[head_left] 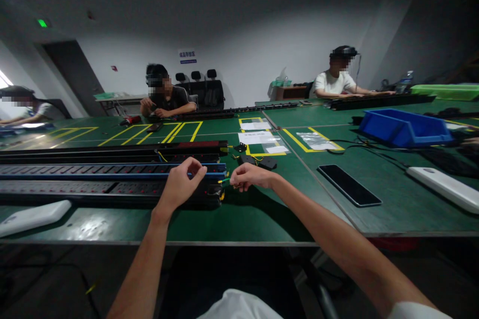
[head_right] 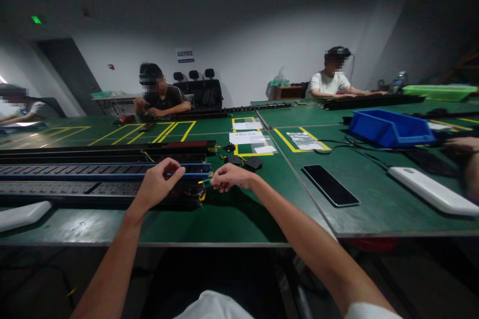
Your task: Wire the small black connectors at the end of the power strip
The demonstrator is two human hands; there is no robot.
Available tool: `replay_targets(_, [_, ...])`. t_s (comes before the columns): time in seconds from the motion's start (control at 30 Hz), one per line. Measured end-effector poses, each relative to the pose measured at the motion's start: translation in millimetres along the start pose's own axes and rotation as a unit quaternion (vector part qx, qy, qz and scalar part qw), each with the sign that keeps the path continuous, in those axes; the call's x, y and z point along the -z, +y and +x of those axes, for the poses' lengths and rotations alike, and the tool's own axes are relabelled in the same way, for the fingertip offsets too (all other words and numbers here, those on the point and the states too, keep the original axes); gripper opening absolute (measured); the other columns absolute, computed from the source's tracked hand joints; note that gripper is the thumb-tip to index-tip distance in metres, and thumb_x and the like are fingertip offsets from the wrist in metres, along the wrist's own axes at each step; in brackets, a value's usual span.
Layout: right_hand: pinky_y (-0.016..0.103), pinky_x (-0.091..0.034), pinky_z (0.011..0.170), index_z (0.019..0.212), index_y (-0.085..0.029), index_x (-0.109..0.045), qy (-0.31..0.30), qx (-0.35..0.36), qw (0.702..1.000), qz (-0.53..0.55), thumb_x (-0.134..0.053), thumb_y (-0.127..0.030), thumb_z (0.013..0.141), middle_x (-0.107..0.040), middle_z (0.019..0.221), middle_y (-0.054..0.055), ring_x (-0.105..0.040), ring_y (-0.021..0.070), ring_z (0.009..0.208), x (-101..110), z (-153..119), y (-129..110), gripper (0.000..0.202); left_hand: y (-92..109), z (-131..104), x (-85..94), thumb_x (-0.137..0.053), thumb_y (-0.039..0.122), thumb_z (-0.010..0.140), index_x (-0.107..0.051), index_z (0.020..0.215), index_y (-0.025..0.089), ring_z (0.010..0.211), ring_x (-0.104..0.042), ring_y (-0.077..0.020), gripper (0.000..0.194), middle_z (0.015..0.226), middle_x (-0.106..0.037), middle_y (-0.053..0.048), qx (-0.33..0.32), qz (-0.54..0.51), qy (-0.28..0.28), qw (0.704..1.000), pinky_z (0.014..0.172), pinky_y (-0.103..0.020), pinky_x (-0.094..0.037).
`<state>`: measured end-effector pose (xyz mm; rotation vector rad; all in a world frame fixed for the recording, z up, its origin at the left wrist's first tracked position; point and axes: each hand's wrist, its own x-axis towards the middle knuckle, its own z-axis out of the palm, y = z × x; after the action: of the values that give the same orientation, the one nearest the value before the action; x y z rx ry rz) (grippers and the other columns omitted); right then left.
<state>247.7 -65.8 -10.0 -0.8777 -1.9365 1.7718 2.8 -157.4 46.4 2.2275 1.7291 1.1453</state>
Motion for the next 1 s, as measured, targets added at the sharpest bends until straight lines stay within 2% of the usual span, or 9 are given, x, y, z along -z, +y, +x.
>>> replay_targets(0.17, [0.016,-0.045,0.049,0.077,-0.014,-0.068,0.001,-0.045,0.999,-0.02,-0.08,-0.043,0.07,-0.071,0.079,0.004,-0.066,0.0105,0.062,0.4,-0.6,2.3,0.032,-14.1,3.5,-14.0,-0.056,0.035,0.088,-0.065,0.094,0.021,0.094,-0.065,-0.0219,0.018,0.097,-0.071,-0.004,-0.05,0.042,-0.074,0.995,0.087,-0.035,-0.049])
replay_targets(0.3, [0.015,-0.046,0.05,0.077,-0.014,-0.07,0.001,-0.062,0.998,-0.023,-0.08,-0.04,0.07,-0.071,0.078,0.004,-0.067,0.011,0.063,-4.4,0.8,3.8,0.029,-16.4,1.6,-29.6,-0.059,0.03,0.083,-0.067,0.103,0.023,0.105,-0.062,-0.0251,0.023,0.109,-0.07,-0.005,-0.074,0.082,-0.122,0.986,0.096,-0.04,-0.047])
replay_targets(0.5, [0.015,-0.05,0.051,0.076,-0.012,-0.069,0.013,-0.063,0.998,0.008,-0.083,-0.041,0.069,-0.072,0.075,0.005,-0.068,0.0113,0.062,-9.8,5.5,8.1,0.033,-16.9,-3.5,-38.8,-0.058,0.024,0.079,-0.067,0.103,0.023,0.101,-0.064,-0.0234,0.026,0.106,-0.072,-0.004,-0.064,0.094,-0.146,0.983,0.092,-0.036,-0.049])
replay_targets(0.73, [0.021,-0.059,0.058,0.074,-0.011,-0.069,0.016,-0.06,0.995,0.073,-0.086,-0.041,0.069,-0.073,0.072,0.007,-0.069,0.0129,0.06,-14.9,8.0,9.7,0.035,-13.4,-3.5,-37.0,-0.057,0.027,0.08,-0.07,0.099,0.025,0.097,-0.068,-0.0231,0.022,0.102,-0.075,-0.002,-0.039,0.065,-0.157,0.985,0.086,-0.032,-0.051])
replay_targets(1.0, [0.02,-0.06,0.058,0.07,-0.012,-0.066,0.006,-0.062,0.993,0.096,-0.086,-0.041,0.07,-0.072,0.071,0.006,-0.069,0.0124,0.06,-22.3,9.7,10.3,0.036,-12.6,-2.2,-36.9,-0.058,0.029,0.083,-0.072,0.094,0.027,0.093,-0.07,-0.0216,0.018,0.097,-0.076,-0.001,-0.023,0.061,-0.151,0.986,0.08,-0.028,-0.051])
